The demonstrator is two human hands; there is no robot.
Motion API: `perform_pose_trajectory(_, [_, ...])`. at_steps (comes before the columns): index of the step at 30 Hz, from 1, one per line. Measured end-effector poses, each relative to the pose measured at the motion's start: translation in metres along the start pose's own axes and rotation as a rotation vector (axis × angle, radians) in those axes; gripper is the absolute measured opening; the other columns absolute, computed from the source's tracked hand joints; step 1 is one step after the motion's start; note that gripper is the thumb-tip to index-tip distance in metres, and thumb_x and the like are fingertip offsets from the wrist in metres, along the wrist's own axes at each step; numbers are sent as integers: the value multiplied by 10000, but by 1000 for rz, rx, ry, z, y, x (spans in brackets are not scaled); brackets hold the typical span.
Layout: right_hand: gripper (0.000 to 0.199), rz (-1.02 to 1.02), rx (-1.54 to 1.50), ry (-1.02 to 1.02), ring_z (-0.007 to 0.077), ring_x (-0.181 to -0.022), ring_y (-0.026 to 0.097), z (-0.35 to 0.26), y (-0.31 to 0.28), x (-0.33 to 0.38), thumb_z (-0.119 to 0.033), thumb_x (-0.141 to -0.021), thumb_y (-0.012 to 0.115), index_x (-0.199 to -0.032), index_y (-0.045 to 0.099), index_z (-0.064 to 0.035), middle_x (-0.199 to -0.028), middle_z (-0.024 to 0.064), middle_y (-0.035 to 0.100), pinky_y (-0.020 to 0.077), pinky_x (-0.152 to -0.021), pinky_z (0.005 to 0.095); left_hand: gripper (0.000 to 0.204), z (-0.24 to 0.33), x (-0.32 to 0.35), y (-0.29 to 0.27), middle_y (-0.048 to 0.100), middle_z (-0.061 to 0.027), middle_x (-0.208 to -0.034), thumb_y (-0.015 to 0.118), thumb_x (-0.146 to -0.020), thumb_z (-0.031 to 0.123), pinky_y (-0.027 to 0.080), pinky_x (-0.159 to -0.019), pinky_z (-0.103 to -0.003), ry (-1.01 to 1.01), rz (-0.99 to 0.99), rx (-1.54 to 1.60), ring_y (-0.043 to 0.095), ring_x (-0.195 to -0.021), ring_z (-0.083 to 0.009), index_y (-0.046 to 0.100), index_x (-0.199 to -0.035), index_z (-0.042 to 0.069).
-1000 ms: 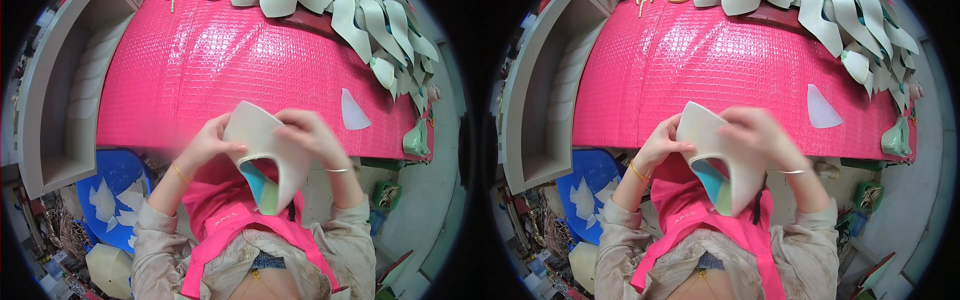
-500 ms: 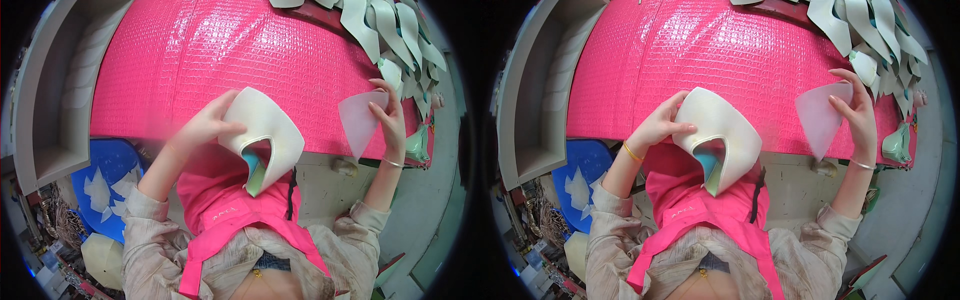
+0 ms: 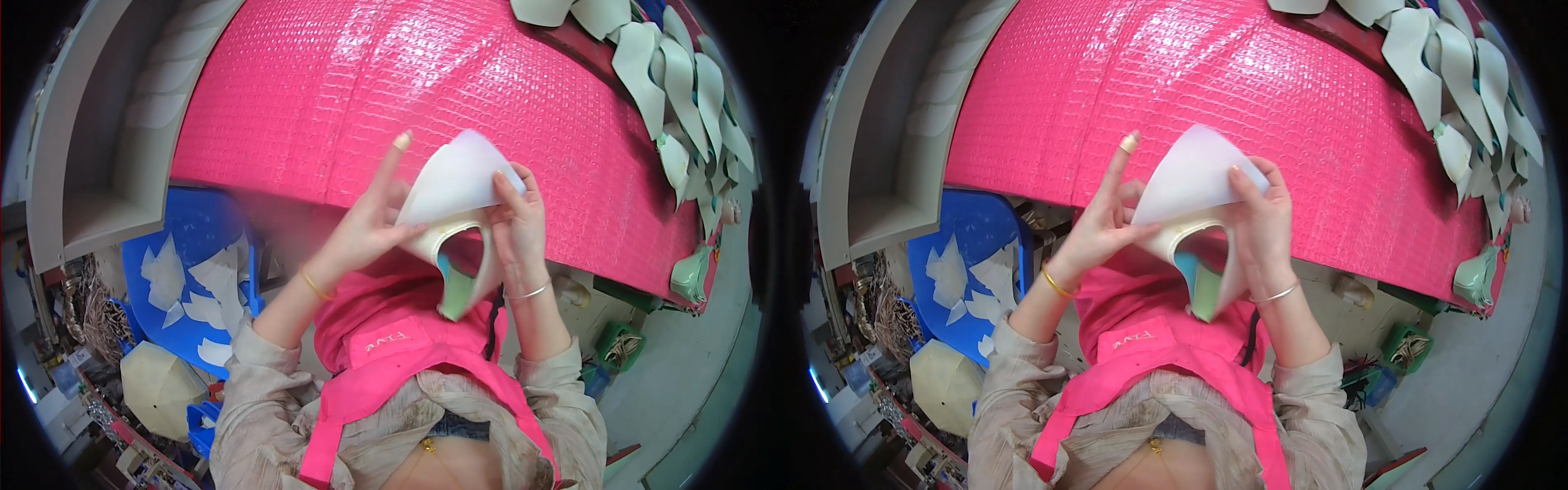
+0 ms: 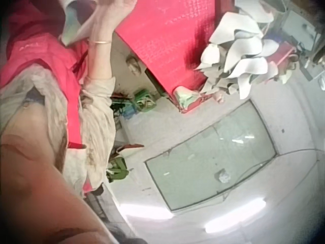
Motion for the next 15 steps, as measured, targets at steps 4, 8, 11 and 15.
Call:
perform_pose_trajectory(4, [261, 22, -40, 76, 160, -859, 572, 3, -4, 1, -12, -780, 612, -992, 465, -51, -926, 76, 582, 466, -799, 303, 493, 28, 6, -25, 480, -69, -764, 549, -696, -90, 415, -533, -280, 261, 292, -694, 528, -642, -176, 482, -1157, 72])
perform_pose_trajectory(8, [229, -17, 9, 48, 151, -874, 570, 4, -8, 0, -39, -799, 600, -987, 470, -62, -939, 63, 580, 469, -806, 296, 327, 42, 15, -10, 494, -83, -776, 561, -626, -105, 421, -566, -352, 465, 235, -1059, 507, -661, -249, 603, -903, 63])
perform_pose_trajectory(11, [204, -2, -84, 52, 152, -885, 573, 0, -13, -5, -49, -827, 574, -999, 467, -64, -931, 63, 584, 480, -806, 292, 239, 68, 36, -3, 533, -111, -958, 632, -658, -16, 435, -740, -385, 522, 340, -831, 518, -880, -278, 596, -892, 17])
perform_pose_trajectory(15, [171, 58, -255, 75, 153, -888, 575, 3, -21, -10, -83, -861, 538, -1027, 508, -58, -958, 61, 593, 492, -796, 291, 358, 48, 23, -1, 436, -177, -1197, 717, -657, 132, 300, -953, -451, 251, 419, -908, 331, -1173, -377, 561, -945, -10])
Point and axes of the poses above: each hand's wrist, its own x-axis away from the middle knuckle, its own y-axis out of the palm, z = x × y, the point moved 9 cm from there along -x, towards the middle knuckle
